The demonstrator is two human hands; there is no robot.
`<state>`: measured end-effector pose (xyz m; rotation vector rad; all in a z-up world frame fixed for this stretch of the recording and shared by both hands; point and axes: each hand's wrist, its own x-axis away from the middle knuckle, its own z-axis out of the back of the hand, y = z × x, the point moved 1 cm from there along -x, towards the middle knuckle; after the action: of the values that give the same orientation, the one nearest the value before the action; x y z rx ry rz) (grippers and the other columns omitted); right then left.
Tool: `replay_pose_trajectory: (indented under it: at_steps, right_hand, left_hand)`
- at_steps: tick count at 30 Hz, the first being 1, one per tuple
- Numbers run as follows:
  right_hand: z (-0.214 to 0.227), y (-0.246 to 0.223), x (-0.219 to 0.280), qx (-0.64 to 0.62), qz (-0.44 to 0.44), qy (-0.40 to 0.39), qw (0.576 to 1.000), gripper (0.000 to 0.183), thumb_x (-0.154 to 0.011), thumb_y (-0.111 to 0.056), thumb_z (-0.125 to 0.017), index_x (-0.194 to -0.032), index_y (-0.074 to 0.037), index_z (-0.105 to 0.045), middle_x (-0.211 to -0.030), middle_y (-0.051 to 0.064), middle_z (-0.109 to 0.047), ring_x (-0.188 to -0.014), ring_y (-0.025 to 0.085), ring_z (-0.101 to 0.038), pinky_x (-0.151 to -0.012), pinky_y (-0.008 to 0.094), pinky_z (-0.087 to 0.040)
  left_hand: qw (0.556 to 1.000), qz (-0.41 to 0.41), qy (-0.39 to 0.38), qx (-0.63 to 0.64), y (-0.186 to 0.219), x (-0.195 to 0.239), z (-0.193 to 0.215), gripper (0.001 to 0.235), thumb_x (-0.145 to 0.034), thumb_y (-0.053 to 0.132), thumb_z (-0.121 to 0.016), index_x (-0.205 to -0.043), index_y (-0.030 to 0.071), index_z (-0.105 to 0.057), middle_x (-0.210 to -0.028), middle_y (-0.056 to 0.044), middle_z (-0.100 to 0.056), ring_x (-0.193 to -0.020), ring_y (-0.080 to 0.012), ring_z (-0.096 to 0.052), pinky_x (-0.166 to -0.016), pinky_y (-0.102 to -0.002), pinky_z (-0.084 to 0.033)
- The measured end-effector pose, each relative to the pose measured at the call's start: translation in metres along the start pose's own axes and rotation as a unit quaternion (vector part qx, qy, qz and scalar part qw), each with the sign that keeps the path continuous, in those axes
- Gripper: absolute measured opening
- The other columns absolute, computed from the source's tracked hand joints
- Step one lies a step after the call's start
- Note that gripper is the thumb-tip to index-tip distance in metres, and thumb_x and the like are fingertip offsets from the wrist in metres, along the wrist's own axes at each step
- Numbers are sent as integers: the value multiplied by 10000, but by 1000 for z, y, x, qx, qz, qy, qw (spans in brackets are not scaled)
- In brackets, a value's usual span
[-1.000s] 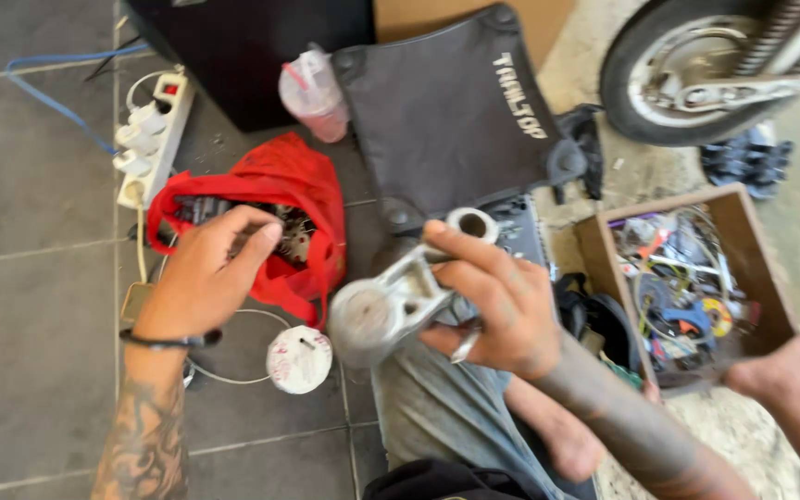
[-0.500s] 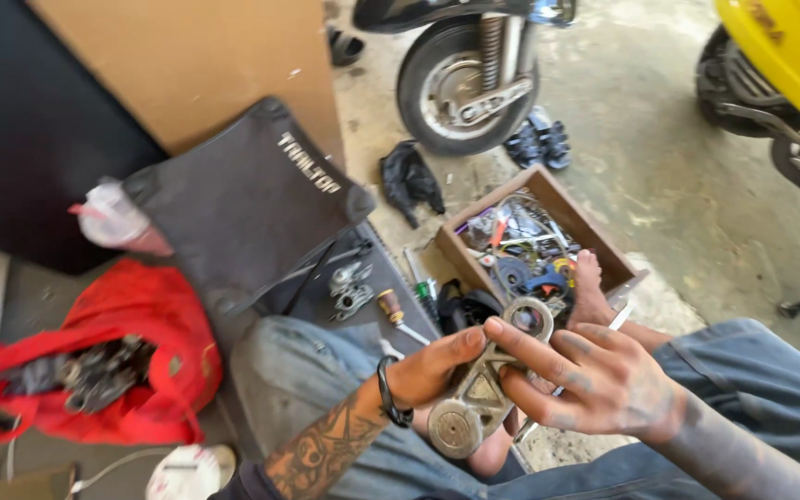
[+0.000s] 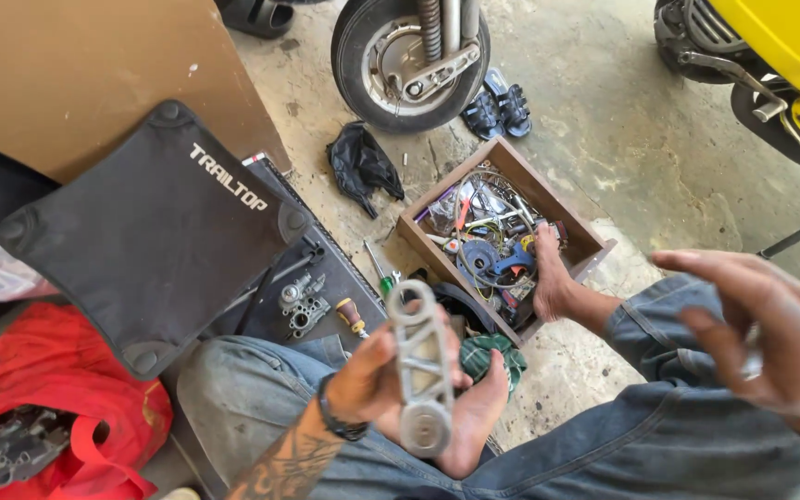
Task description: Inspecting and cleaning a motorcycle carburetor using a small metal tool
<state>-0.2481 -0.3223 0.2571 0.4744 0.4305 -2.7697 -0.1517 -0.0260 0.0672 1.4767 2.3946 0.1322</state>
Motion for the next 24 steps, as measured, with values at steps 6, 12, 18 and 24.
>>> replay_pose_trajectory:
  at_steps: [6, 12, 18, 24]
  right_hand:
    - [4, 2, -1, -110, -164, 57, 979, 709, -1150, -438, -192, -1244, 118, -622, -862, 181, -673, -1197, 347, -650, -1166, 484, -476]
    - [-10, 40, 2, -207, -580, 66, 785, 155, -847, -144, -563, -854, -89, -707, -658, 11, -324, -642, 114, -306, -583, 294, -216]
    - [15, -15, -28, -256, -402, -66, 877, 473, -1047, -263, -476, -1087, 47, -832, -726, 173, -788, -341, 131, -253, -318, 275, -138]
    - [-22, 8, -56, -341, -295, -1, 893, 215, -896, -58, -644, -876, 134, -738, -771, 250, -793, -757, 298, -761, -788, 350, -569]
  left_hand:
    - [984, -108, 132, -49, 13, 79, 3, 777, -947, 382, -800, -1548, 244, -328, -1233, -212, -555, -1119, -322, -632, -980, -664, -544]
    - [968, -125, 213, -38, 21, 70, -15, 648, -946, 447, -740, -1380, 22, -514, -1247, -260, -635, -1071, -358, -694, -943, -601, -582]
    - [933, -105, 343, -11, 23, 0, 3, 496, -853, 446, -724, -1143, 52, -644, -978, -235, -748, -805, -419, -742, -731, -580, -610]
    - [924, -69, 356, -120, 35, -81, 35, 677, -724, 615, -716, -1121, 72, -646, -928, -108, -714, -769, -260, -696, -758, -422, -613]
